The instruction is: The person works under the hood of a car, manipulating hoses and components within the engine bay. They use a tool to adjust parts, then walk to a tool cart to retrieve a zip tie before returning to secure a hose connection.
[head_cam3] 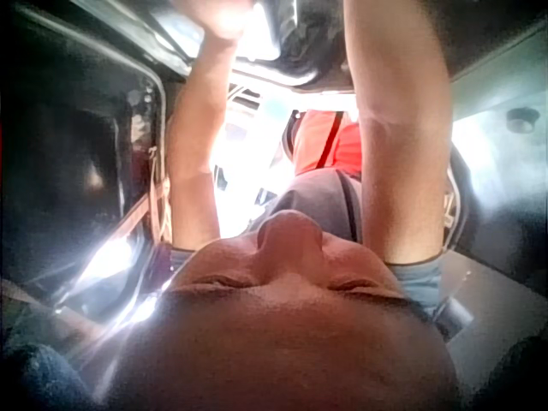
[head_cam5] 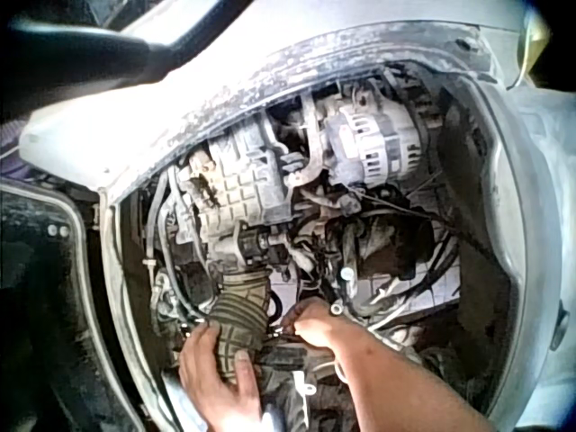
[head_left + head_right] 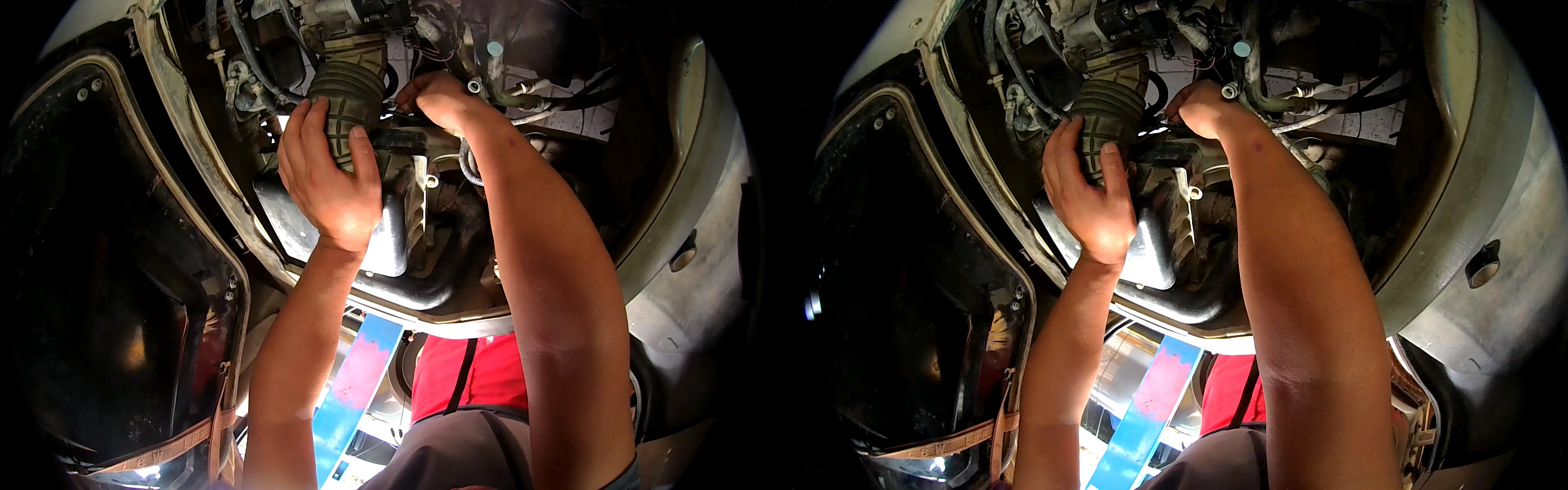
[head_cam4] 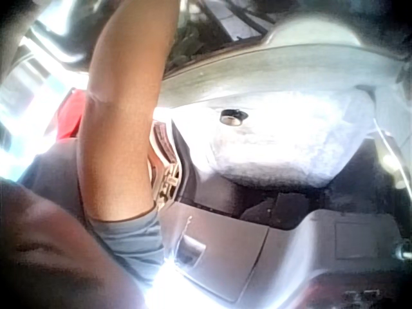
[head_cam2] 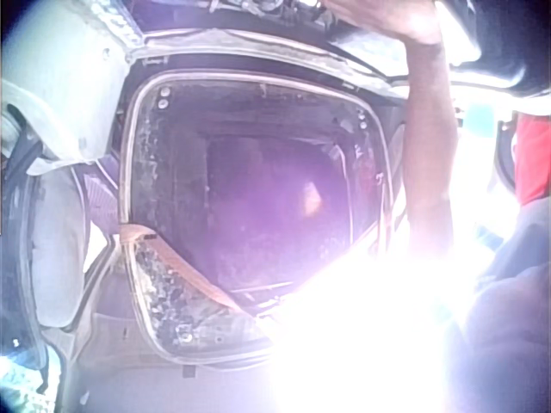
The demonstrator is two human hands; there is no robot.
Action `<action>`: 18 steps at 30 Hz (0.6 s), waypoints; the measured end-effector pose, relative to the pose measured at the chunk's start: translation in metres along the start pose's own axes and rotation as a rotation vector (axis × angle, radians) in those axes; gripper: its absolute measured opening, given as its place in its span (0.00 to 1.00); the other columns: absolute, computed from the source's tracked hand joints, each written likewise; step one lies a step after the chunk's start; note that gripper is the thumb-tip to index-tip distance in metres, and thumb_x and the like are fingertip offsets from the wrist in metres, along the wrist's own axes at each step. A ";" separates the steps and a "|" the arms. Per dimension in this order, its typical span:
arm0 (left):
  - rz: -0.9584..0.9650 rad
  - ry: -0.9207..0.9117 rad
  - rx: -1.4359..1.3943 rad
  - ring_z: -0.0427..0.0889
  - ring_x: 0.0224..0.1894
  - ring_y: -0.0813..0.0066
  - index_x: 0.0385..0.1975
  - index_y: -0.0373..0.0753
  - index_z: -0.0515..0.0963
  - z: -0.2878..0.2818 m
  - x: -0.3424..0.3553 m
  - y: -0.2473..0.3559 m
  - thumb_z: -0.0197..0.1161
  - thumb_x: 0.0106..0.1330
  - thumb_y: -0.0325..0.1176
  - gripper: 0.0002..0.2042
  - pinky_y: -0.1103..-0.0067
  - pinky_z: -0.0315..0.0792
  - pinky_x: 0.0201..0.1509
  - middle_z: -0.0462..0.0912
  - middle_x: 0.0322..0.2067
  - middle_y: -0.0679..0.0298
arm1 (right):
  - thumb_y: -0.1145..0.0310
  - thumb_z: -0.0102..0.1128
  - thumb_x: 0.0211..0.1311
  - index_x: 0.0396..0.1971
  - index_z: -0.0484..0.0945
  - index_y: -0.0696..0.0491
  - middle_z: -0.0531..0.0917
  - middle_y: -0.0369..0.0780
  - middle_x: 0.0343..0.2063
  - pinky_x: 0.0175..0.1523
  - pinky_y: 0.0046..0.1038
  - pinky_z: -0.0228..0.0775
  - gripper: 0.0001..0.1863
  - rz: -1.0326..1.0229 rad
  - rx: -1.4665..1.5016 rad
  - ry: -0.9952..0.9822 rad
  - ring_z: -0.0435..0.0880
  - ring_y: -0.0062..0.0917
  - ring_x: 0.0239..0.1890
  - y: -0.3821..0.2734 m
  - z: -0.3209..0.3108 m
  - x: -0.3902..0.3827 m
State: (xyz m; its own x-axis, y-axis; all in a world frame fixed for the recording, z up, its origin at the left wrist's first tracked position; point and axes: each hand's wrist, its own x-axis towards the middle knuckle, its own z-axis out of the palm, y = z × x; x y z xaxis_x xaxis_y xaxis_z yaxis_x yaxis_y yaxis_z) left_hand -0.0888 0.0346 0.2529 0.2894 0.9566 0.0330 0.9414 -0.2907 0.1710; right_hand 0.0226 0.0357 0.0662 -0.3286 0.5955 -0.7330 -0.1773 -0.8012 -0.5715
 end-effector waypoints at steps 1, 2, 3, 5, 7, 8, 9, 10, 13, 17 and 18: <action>0.000 0.002 0.002 0.72 0.56 0.50 0.54 0.34 0.73 0.000 0.000 0.000 0.61 0.62 0.34 0.20 0.61 0.62 0.63 0.74 0.54 0.51 | 0.82 0.45 0.61 0.33 0.84 0.59 0.87 0.40 0.30 0.44 0.23 0.73 0.15 -0.001 -0.006 0.005 0.83 0.21 0.33 0.000 0.000 0.000; -0.001 0.003 0.004 0.72 0.56 0.50 0.54 0.34 0.73 0.000 0.000 0.000 0.61 0.62 0.34 0.20 0.61 0.62 0.63 0.74 0.54 0.51 | 0.82 0.45 0.61 0.34 0.84 0.59 0.87 0.40 0.30 0.44 0.23 0.73 0.15 0.004 -0.011 0.008 0.83 0.21 0.33 0.000 0.000 0.000; -0.001 0.004 0.004 0.72 0.56 0.50 0.54 0.34 0.73 0.000 0.000 0.000 0.61 0.62 0.34 0.20 0.61 0.62 0.63 0.74 0.54 0.51 | 0.82 0.45 0.61 0.34 0.84 0.59 0.87 0.40 0.30 0.44 0.23 0.73 0.15 0.008 -0.016 0.010 0.83 0.21 0.33 0.001 0.000 0.001; -0.001 0.005 0.003 0.72 0.56 0.50 0.53 0.34 0.73 0.000 0.000 0.001 0.61 0.61 0.34 0.21 0.61 0.62 0.63 0.74 0.54 0.52 | 0.82 0.46 0.61 0.34 0.84 0.59 0.87 0.40 0.30 0.44 0.23 0.73 0.14 0.010 -0.009 0.009 0.83 0.21 0.33 0.002 0.000 0.002; -0.003 0.005 0.004 0.72 0.56 0.50 0.53 0.34 0.73 0.000 0.000 0.001 0.61 0.61 0.35 0.21 0.61 0.62 0.63 0.74 0.54 0.51 | 0.82 0.46 0.61 0.34 0.84 0.59 0.87 0.40 0.30 0.44 0.23 0.73 0.14 0.005 0.015 0.004 0.83 0.20 0.33 0.003 0.001 0.003; -0.005 0.005 0.005 0.72 0.56 0.50 0.53 0.34 0.73 0.000 0.000 0.001 0.61 0.61 0.35 0.21 0.61 0.62 0.62 0.74 0.54 0.51 | 0.82 0.46 0.61 0.34 0.84 0.59 0.87 0.40 0.31 0.45 0.23 0.73 0.14 0.007 0.011 0.001 0.83 0.20 0.34 0.004 0.000 0.003; -0.001 0.000 0.010 0.72 0.56 0.49 0.54 0.34 0.73 -0.001 0.001 0.002 0.60 0.62 0.34 0.20 0.61 0.63 0.62 0.74 0.54 0.51 | 0.81 0.46 0.61 0.35 0.84 0.59 0.87 0.40 0.31 0.45 0.23 0.73 0.14 0.009 0.006 -0.002 0.83 0.20 0.34 0.003 0.000 0.002; 0.003 -0.006 0.015 0.72 0.56 0.49 0.54 0.34 0.73 -0.002 0.001 0.003 0.60 0.63 0.34 0.20 0.62 0.63 0.62 0.74 0.54 0.50 | 0.81 0.46 0.61 0.35 0.85 0.59 0.87 0.40 0.31 0.45 0.22 0.73 0.14 0.011 0.001 -0.006 0.83 0.20 0.34 0.002 -0.001 0.001; 0.005 -0.008 0.014 0.72 0.56 0.48 0.54 0.34 0.73 -0.003 0.001 0.002 0.60 0.64 0.33 0.19 0.62 0.63 0.62 0.74 0.54 0.50 | 0.81 0.47 0.60 0.36 0.85 0.58 0.87 0.39 0.31 0.46 0.22 0.73 0.14 0.003 -0.116 -0.008 0.83 0.20 0.35 -0.002 -0.002 -0.002; 0.007 0.003 0.015 0.72 0.56 0.48 0.54 0.34 0.73 -0.003 0.001 0.000 0.60 0.64 0.33 0.19 0.62 0.63 0.62 0.75 0.54 0.50 | 0.80 0.47 0.60 0.36 0.85 0.57 0.87 0.38 0.32 0.46 0.22 0.73 0.14 0.069 -0.054 0.011 0.83 0.20 0.36 -0.007 0.000 -0.004; 0.006 0.003 0.018 0.72 0.56 0.49 0.54 0.34 0.73 -0.003 0.001 0.000 0.60 0.64 0.33 0.19 0.62 0.63 0.62 0.75 0.54 0.50 | 0.80 0.47 0.61 0.36 0.85 0.57 0.87 0.38 0.32 0.46 0.22 0.73 0.14 0.068 -0.069 0.010 0.83 0.20 0.36 -0.007 0.000 -0.004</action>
State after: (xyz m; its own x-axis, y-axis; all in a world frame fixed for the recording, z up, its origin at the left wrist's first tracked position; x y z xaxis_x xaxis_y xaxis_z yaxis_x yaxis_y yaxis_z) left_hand -0.0886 0.0352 0.2559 0.2941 0.9551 0.0368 0.9428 -0.2962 0.1531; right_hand 0.0253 0.0391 0.0725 -0.3283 0.5411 -0.7742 -0.0907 -0.8339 -0.5443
